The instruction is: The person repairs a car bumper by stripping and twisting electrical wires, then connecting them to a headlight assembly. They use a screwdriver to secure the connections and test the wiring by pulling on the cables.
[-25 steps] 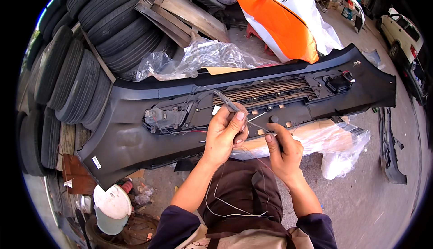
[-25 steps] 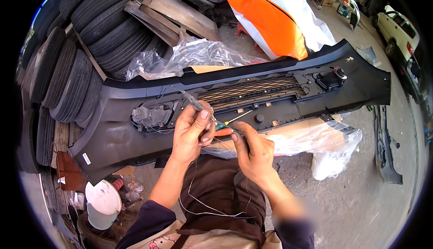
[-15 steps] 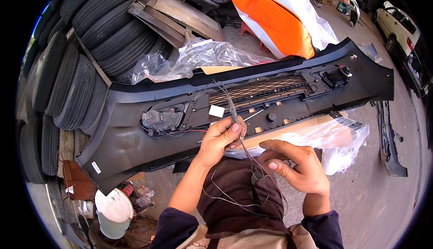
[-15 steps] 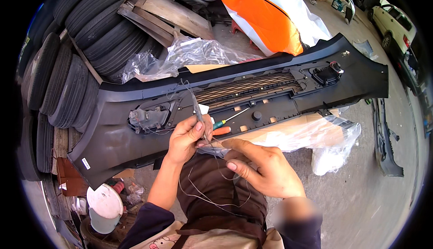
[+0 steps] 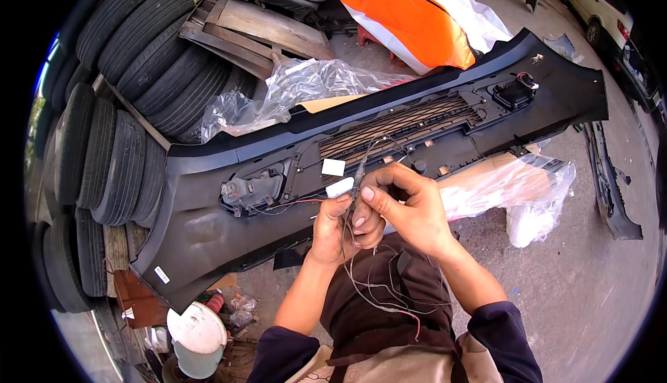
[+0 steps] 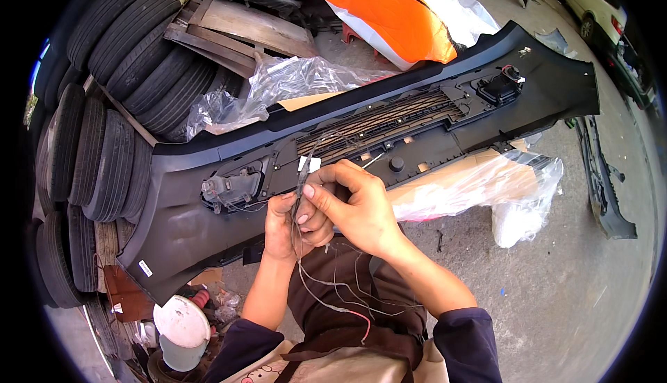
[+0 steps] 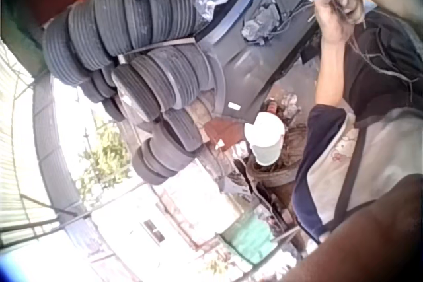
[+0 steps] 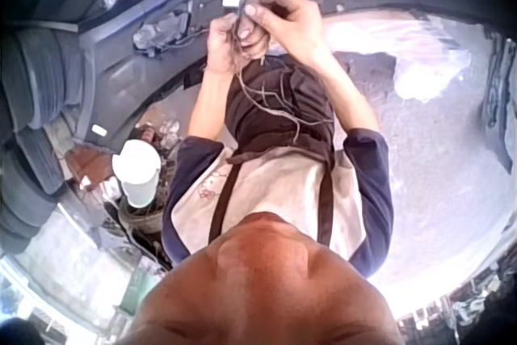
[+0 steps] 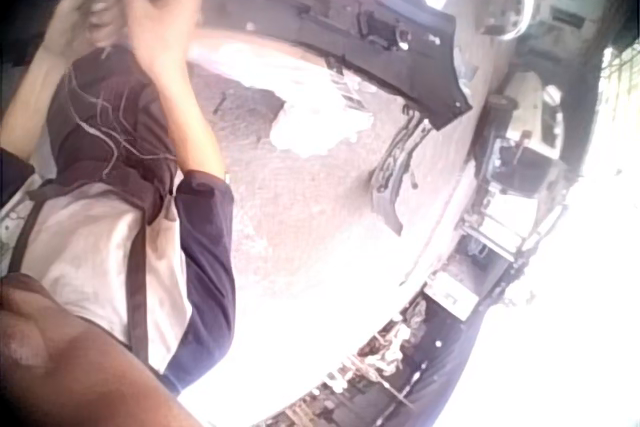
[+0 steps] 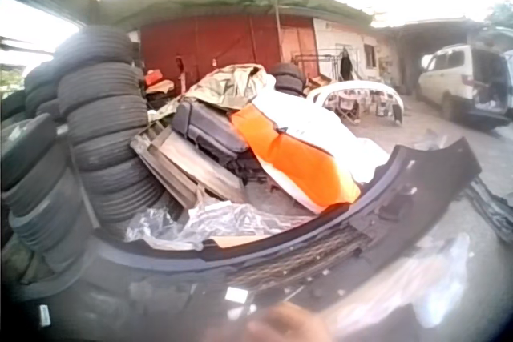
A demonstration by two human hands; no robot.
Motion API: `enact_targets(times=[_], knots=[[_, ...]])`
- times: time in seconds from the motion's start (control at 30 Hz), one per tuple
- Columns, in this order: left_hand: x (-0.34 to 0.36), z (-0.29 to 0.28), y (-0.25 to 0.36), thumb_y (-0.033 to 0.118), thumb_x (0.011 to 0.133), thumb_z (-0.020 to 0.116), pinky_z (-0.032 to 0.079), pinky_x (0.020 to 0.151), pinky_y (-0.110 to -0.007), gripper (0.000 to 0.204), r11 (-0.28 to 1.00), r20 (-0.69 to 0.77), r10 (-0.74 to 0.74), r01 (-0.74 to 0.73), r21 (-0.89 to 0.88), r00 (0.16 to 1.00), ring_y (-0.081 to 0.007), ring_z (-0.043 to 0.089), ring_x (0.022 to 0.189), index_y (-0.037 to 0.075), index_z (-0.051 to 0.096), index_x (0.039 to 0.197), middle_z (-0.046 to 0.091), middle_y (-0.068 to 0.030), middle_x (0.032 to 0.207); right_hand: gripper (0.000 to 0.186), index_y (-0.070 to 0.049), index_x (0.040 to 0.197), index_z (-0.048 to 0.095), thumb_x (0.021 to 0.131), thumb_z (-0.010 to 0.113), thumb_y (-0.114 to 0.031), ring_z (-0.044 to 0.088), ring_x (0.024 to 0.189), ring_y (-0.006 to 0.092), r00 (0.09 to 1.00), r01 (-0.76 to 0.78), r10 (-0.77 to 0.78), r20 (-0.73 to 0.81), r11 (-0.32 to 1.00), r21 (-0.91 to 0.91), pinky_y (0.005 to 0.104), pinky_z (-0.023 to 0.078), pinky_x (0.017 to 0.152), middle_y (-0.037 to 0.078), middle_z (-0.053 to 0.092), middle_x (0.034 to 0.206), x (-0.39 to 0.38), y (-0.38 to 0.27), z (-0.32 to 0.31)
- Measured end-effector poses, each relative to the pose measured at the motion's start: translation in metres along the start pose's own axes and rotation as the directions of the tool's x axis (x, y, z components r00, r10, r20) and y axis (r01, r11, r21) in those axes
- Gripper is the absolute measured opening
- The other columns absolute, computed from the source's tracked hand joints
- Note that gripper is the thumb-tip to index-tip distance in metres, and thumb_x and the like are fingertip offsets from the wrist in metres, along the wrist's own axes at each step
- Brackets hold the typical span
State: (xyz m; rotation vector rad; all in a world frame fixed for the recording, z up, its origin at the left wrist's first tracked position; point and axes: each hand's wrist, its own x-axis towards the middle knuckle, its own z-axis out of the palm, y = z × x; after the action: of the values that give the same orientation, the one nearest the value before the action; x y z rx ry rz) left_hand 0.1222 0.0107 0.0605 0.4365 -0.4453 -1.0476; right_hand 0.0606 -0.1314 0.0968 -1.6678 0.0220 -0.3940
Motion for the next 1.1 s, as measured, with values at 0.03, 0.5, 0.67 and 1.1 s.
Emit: enact_targets(times=[0.03, 0.5, 0.67, 1.1], knots=[[-0.002, 0.0, 0.001, 0.04, 0.096, 0.036, 0.027, 0.044, -0.025, 0.039, 1.0, -0.037, -0.008, 0.009, 0.026, 0.999, -0.0118, 0.031, 0.047, 0.011, 0.039, 0.07, 0.034, 0.0004, 0.061, 0.011, 0.004, 0.093, 0.062, 0.088, 0.065, -0.006, 0.057, 0.079, 0.0108, 1.0, 0.006, -0.006, -0.01, 1.0, 0.024, 0.0259, 0.047, 0.072, 0.007, 0.062, 0.086, -0.001, 0.002, 0.002], [-0.011, -0.002, 0.017, 0.032, 0.099, 0.045, 0.039, 0.053, -0.027, 0.037, 0.862, -0.218, -0.073, 0.172, 0.477, 0.973, -0.016, 0.05, 0.065, -0.004, 0.052, 0.106, 0.046, -0.0044, 0.073, 0.008, 0.007, 0.09, 0.055, 0.088, 0.058, 0.0, 0.06, 0.065, 0.0093, 0.939, -0.343, 0.299, 0.17, 0.852, 0.397, 0.0248, 0.053, 0.057, 0.006, 0.062, 0.077, 0.001, 0.013, 0.0], [-0.005, 0.0, 0.011, 0.024, 0.094, 0.059, 0.04, 0.046, -0.023, 0.023, 0.837, -0.322, 0.219, -0.008, 0.547, 0.921, -0.0136, 0.052, 0.057, 0.003, 0.052, 0.096, 0.051, -0.0035, 0.069, 0.009, 0.003, 0.088, 0.054, 0.086, 0.06, -0.003, 0.049, 0.061, 0.0057, 0.981, -0.193, 0.194, -0.011, 0.978, 0.077, 0.0254, 0.043, 0.053, 0.003, 0.056, 0.07, -0.003, 0.018, 0.002], [-0.01, 0.002, 0.011, 0.021, 0.097, 0.054, 0.028, 0.039, -0.02, 0.022, 0.943, -0.302, -0.046, 0.141, 0.302, 0.952, -0.007, 0.038, 0.044, 0.0, 0.057, 0.101, 0.044, -0.0008, 0.059, 0.009, -0.001, 0.09, 0.054, 0.085, 0.061, 0.002, 0.051, 0.071, 0.0093, 0.991, -0.011, -0.007, 0.131, 0.991, 0.137, 0.0252, 0.044, 0.065, 0.003, 0.054, 0.083, 0.004, 0.04, -0.012]])
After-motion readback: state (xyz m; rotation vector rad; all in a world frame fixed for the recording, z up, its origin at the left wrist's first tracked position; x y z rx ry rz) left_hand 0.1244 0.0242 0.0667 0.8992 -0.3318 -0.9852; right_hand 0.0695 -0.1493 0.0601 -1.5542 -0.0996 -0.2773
